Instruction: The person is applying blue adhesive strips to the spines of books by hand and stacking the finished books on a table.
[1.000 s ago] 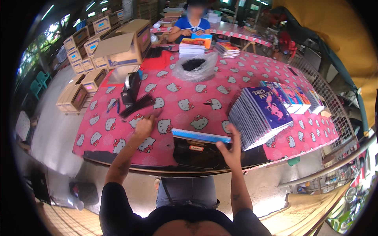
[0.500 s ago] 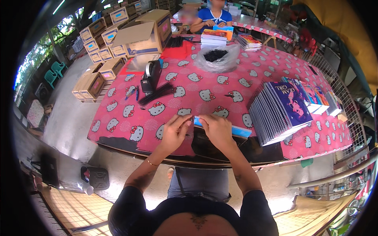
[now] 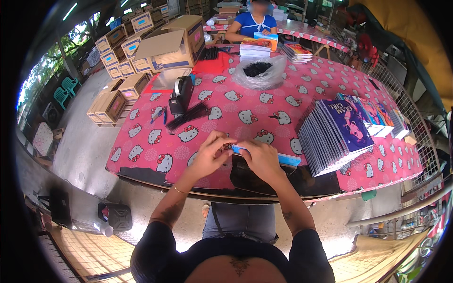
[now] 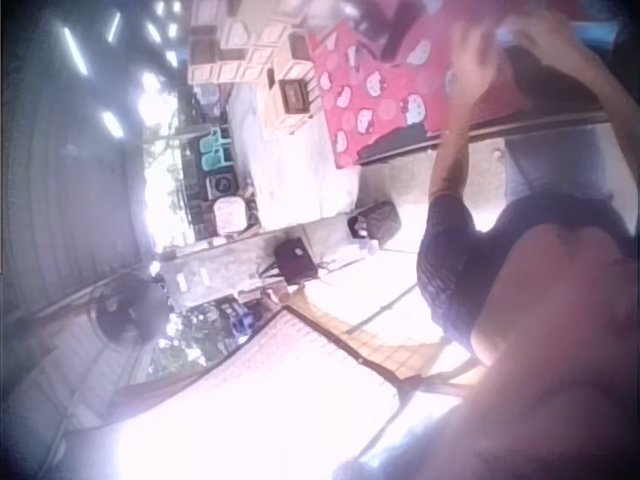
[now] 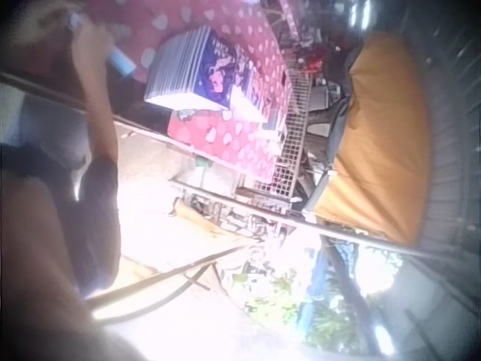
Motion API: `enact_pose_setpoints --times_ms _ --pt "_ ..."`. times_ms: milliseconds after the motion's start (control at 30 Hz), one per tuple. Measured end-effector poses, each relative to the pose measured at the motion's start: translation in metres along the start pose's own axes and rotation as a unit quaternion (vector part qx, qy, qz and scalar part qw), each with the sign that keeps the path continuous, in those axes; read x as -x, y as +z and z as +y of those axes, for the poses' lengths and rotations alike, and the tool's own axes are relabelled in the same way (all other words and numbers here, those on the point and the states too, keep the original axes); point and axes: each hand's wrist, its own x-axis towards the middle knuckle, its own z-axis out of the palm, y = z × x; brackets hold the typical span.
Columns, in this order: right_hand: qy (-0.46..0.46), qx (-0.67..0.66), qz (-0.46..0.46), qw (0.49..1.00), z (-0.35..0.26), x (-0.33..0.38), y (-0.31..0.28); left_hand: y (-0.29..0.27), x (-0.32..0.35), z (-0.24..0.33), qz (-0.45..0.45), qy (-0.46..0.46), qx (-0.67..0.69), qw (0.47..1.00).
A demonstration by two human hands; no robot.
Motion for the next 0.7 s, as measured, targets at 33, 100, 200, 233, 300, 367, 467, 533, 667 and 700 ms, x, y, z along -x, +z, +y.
enact_pose_setpoints --times_ms 33,100,200,233,300,367,467,533,667,700 --pt "0.004 -0.005 -0.012 1.000 0.000 0.000 -0.001 -0.007 -0.007 0.001 -0.030 0.020 0.030 0.999" --pt "-0.019 0.001 -0.004 1.000 0.000 0.000 -0.004 -0.013 -0.012 -0.014 -0.122 -0.046 0.001 0.992" --pt "-0.032 0.028 0.015 0.999 0.000 0.003 -0.016 -0.009 -0.011 -0.004 -0.115 -0.020 -0.060 0.991" --pt "0.007 0.033 -0.009 0.999 0.000 0.008 -0.018 -0.008 -0.014 0.003 -0.088 0.011 -0.082 0.993" --pt "0.043 0.036 -0.031 0.998 0.000 0.010 -0.019 -0.005 -0.017 -0.006 -0.094 0.041 -0.106 0.989" --pt "0.038 0.034 -0.028 0.998 0.003 0.010 -0.018 -0.003 -0.018 -0.013 -0.107 0.050 -0.116 0.986" --pt "0.012 0.038 -0.014 0.999 0.005 0.006 -0.017 -0.006 -0.019 -0.021 -0.157 -0.003 -0.081 0.984" --pt "0.025 0.031 -0.020 0.999 0.003 0.005 -0.016 -0.008 -0.020 -0.023 -0.200 -0.086 -0.025 0.976" --pt "0.033 0.027 -0.049 0.998 0.005 0.004 -0.018 -0.007 -0.024 -0.008 -0.146 -0.018 -0.010 0.989" --pt "0.032 0.024 -0.043 0.998 0.005 0.004 -0.017 -0.008 -0.024 -0.007 -0.152 -0.018 -0.030 0.988"
